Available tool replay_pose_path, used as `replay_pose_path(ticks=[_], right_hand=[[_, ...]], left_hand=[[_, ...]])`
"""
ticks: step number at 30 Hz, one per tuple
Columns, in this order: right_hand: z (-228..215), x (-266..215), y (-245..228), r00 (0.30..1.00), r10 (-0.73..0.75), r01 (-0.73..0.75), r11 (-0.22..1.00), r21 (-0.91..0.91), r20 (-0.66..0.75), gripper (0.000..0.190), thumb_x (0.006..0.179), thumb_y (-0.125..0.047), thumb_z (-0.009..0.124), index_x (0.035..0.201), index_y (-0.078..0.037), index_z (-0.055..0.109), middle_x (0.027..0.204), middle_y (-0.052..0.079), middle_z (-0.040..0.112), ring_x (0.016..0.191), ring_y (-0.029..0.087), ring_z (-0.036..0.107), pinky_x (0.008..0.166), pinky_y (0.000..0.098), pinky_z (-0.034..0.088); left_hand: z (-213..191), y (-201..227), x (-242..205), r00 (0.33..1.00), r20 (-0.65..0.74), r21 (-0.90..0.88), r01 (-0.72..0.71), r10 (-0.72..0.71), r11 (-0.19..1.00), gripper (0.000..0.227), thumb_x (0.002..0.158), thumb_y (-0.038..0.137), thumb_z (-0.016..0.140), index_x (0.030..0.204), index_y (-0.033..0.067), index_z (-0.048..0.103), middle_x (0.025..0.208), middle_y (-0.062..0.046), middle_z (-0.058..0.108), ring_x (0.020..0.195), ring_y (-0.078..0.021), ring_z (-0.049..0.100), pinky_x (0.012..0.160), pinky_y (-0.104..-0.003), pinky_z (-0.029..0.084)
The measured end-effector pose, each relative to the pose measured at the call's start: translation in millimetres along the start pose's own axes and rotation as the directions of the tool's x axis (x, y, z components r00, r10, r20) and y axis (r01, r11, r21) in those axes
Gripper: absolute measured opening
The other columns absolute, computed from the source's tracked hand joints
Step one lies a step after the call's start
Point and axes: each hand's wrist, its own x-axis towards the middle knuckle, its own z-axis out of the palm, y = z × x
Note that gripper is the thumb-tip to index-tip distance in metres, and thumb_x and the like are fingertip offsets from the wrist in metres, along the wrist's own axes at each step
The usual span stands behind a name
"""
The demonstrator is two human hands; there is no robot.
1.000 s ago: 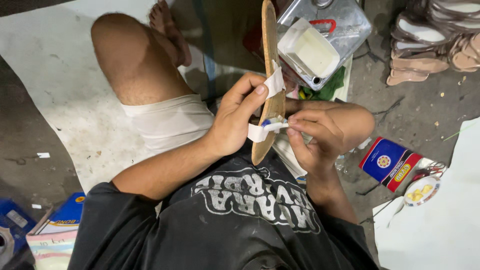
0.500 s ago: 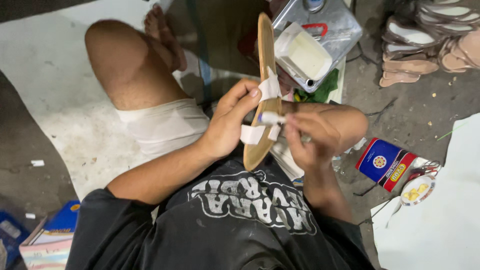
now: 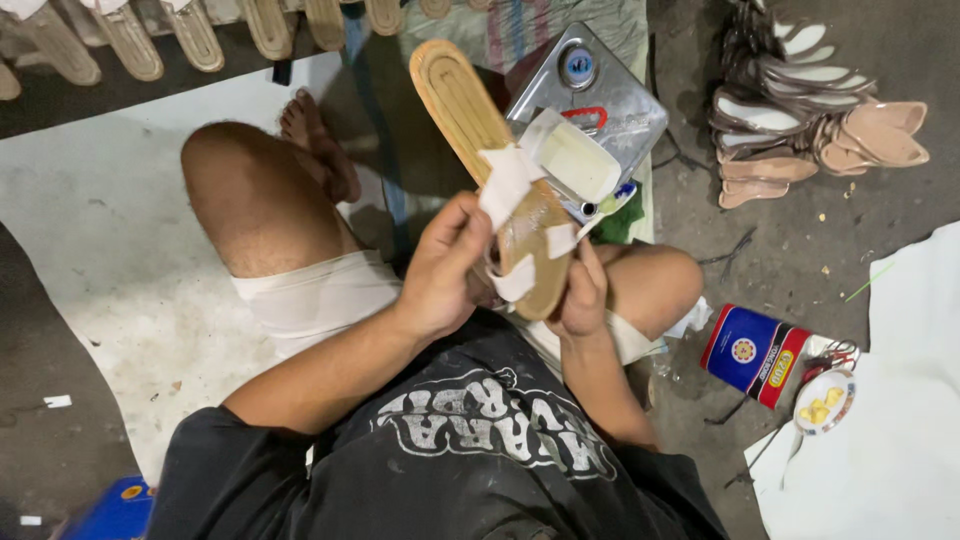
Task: The person sits on the floor and uses a toothbrush to apply white paint to the straps of wooden sandals. They repeatedly dip the brush into a container of paint and carefully coat the straps, then place the finished sandals on a nearby rack.
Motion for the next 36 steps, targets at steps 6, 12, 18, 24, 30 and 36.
replay_pose_path(ticks=[6, 12, 18, 24, 30, 36], right_hand=[[12, 0, -12, 0.992, -0.081, 0.075, 0.995, 0.065, 0.093, 0.076, 0.097, -0.031, 0.067, 0.158, 0.001, 0.037, 0.157, 0.016, 0.049, 0.143, 0.03, 0.05, 0.11, 0.041, 0.048], [13, 31, -23, 0.999, 0.011, -0.018, 0.983, 0.181, 0.039, 0.059, 0.098, -0.025, 0.066, 0.144, -0.001, 0.039, 0.144, 0.018, 0.053, 0.131, 0.031, 0.054, 0.102, 0.0419, 0.05], [-12, 34, -29, 0.995, 0.054, -0.069, 0.978, 0.197, 0.081, 0.043, 0.098, -0.02, 0.065, 0.13, -0.004, 0.041, 0.132, 0.019, 0.057, 0.119, 0.031, 0.058, 0.094, 0.0428, 0.053], [-24, 38, -50, 0.984, 0.098, -0.127, 0.973, 0.194, 0.151, 0.028, 0.099, -0.015, 0.064, 0.116, -0.006, 0.044, 0.119, 0.021, 0.061, 0.106, 0.032, 0.062, 0.086, 0.0436, 0.055], [-26, 29, -56, 0.988, 0.063, -0.089, 0.979, 0.185, 0.144, 0.017, 0.099, -0.01, 0.062, 0.102, -0.008, 0.046, 0.107, 0.022, 0.065, 0.094, 0.032, 0.066, 0.078, 0.0445, 0.058], [-28, 29, -52, 0.965, 0.024, -0.033, 0.999, 0.028, 0.261, 0.019, 0.101, -0.007, 0.063, 0.104, -0.011, 0.044, 0.103, 0.013, 0.064, 0.094, 0.023, 0.065, 0.08, 0.0368, 0.056]], left_hand=[[-33, -24, -10, 0.993, 0.066, 0.57, -0.115, 0.094, 0.814, 0.019, 0.102, 0.02, 0.07, 0.105, 0.0012, 0.071, 0.108, -0.005, 0.07, 0.102, -0.0149, 0.064, 0.094, -0.032, 0.052], [-40, -13, 7, 0.983, 0.066, 0.792, -0.156, 0.171, 0.591, 0.023, 0.089, 0.023, 0.079, 0.101, 0.0034, 0.077, 0.103, -0.01, 0.077, 0.098, -0.0197, 0.068, 0.093, -0.035, 0.052], [-31, 11, 3, 0.972, 0.224, 0.822, -0.225, 0.066, 0.523, 0.042, 0.09, 0.032, 0.079, 0.119, 0.0038, 0.068, 0.118, -0.014, 0.07, 0.114, -0.0267, 0.065, 0.101, -0.037, 0.048], [17, 67, -24, 0.914, 0.147, 0.979, -0.078, -0.379, 0.19, 0.043, 0.089, 0.044, 0.072, 0.119, 0.0143, 0.07, 0.109, -0.01, 0.074, 0.102, -0.0282, 0.072, 0.087, -0.036, 0.055], [52, 106, -19, 0.76, 0.65, 0.747, -0.631, 0.028, -0.212, 0.068, 0.079, 0.036, 0.085, 0.137, 0.0161, 0.059, 0.127, -0.012, 0.061, 0.12, -0.0317, 0.059, 0.099, -0.043, 0.048], [63, 95, -6, 0.781, 0.623, 0.753, -0.612, -0.038, -0.241, 0.107, 0.058, 0.033, 0.088, 0.151, 0.0066, 0.041, 0.121, -0.017, 0.056, 0.116, -0.0357, 0.055, 0.104, -0.047, 0.041]])
